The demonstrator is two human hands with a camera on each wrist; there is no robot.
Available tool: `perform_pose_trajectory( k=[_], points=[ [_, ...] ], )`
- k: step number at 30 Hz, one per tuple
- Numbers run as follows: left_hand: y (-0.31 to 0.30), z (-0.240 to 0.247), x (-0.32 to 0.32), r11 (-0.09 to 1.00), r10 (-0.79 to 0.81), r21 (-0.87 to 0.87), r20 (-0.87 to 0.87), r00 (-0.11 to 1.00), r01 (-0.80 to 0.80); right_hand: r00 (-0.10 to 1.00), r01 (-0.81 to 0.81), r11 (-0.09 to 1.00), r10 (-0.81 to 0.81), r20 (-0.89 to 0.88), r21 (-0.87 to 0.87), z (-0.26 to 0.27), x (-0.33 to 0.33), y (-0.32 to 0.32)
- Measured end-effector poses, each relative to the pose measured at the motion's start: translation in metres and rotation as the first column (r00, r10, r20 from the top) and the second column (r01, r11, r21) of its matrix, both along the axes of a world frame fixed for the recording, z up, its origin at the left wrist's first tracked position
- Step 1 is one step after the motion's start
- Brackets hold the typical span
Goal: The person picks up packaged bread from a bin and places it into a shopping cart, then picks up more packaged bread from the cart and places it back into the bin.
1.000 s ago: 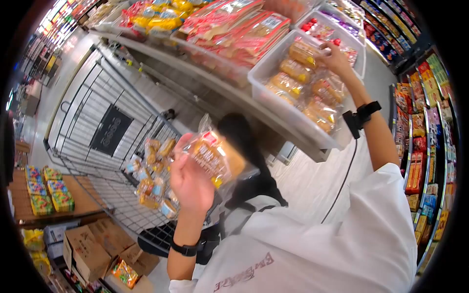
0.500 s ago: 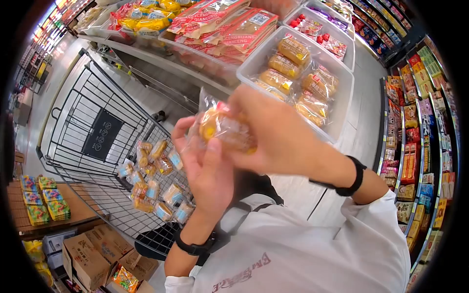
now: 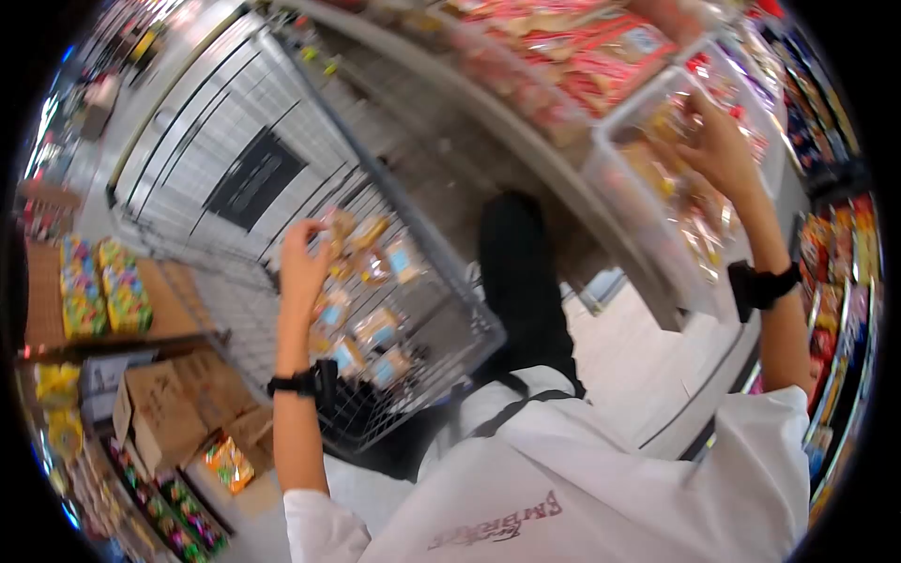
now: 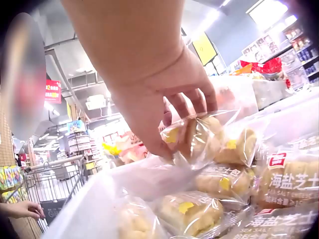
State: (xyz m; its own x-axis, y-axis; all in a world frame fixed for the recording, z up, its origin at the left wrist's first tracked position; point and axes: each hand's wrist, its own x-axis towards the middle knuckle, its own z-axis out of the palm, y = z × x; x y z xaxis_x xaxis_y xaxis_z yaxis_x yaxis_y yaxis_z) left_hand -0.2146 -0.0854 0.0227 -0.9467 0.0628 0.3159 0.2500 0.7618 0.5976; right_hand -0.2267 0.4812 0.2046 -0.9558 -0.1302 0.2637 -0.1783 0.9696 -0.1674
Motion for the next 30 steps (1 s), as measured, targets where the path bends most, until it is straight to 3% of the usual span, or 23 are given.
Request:
perform_pose_trajectory(
  k=[2,3,5,7,8,9,11,12,16,18,21,23,25,27,30],
  points=[
    [-0.032,-0.043,0.000,0.976,0.092,-0.207,0.131,0.987,-0.063,0.988,0.047,0.999,-0.049,0.149,0.017,-0.004,-0.006,-0.007],
    [-0.037,-0.045,-0.001,0.972,0.128,-0.217,0.141,0.982,-0.096,0.974,0.067,0.998,-0.067,0.215,0.011,-0.007,-0.008,-0.006],
    [-0.032,-0.055,-0.003,0.944,0.256,-0.310,0.471,0.844,-0.114,0.978,-0.010,0.999,0.002,0.207,0.036,-0.010,-0.007,0.014],
    [-0.025,-0.084,-0.008,0.926,0.224,-0.373,0.428,0.876,-0.055,0.996,-0.038,0.997,0.032,0.084,0.066,0.003,0.007,0.010],
    [-0.018,-0.098,-0.013,0.903,0.171,-0.429,0.373,0.912,0.006,0.995,0.077,0.992,-0.083,0.062,0.098,0.014,0.018,-0.007],
    [-0.011,-0.110,-0.018,0.905,0.165,-0.424,0.383,0.909,0.015,0.994,0.080,0.991,-0.088,0.072,0.104,0.021,0.027,-0.019],
    [0.004,-0.125,-0.029,0.870,0.123,-0.488,0.352,0.928,0.070,0.996,0.086,0.996,-0.086,0.034,-0.003,0.029,0.046,-0.041],
    [0.017,-0.120,-0.034,0.855,0.212,-0.511,0.508,0.835,0.093,0.996,0.072,0.996,-0.069,0.051,-0.061,0.029,0.057,-0.053],
    [0.034,-0.157,-0.040,0.876,0.287,-0.483,0.509,0.812,-0.007,0.991,0.069,0.963,-0.036,0.129,-0.262,0.012,0.095,-0.106],
    [0.043,-0.171,-0.022,0.826,0.301,-0.564,0.430,0.851,-0.007,0.984,0.112,0.917,-0.050,0.168,-0.384,-0.005,0.107,-0.124],
    [0.052,-0.128,-0.009,0.856,0.297,-0.515,0.542,0.786,0.032,0.970,0.161,0.858,-0.046,0.240,-0.488,-0.020,0.118,-0.148],
    [0.052,-0.133,-0.004,0.854,0.297,-0.520,0.530,0.794,0.028,0.990,0.016,0.874,0.053,0.127,-0.486,-0.023,0.125,-0.158],
    [0.049,-0.142,-0.006,0.854,0.290,-0.519,0.505,0.813,0.018,0.989,0.042,0.767,0.058,0.135,-0.640,-0.028,0.126,-0.175],
    [0.051,-0.150,-0.013,0.856,0.294,-0.516,0.487,0.823,0.000,0.974,-0.026,0.796,0.156,0.164,-0.605,-0.035,0.123,-0.185],
    [0.048,-0.149,-0.008,0.881,0.259,-0.473,0.508,0.821,0.015,0.957,-0.006,0.731,0.201,0.207,-0.683,-0.056,0.124,-0.201]
  ],
)
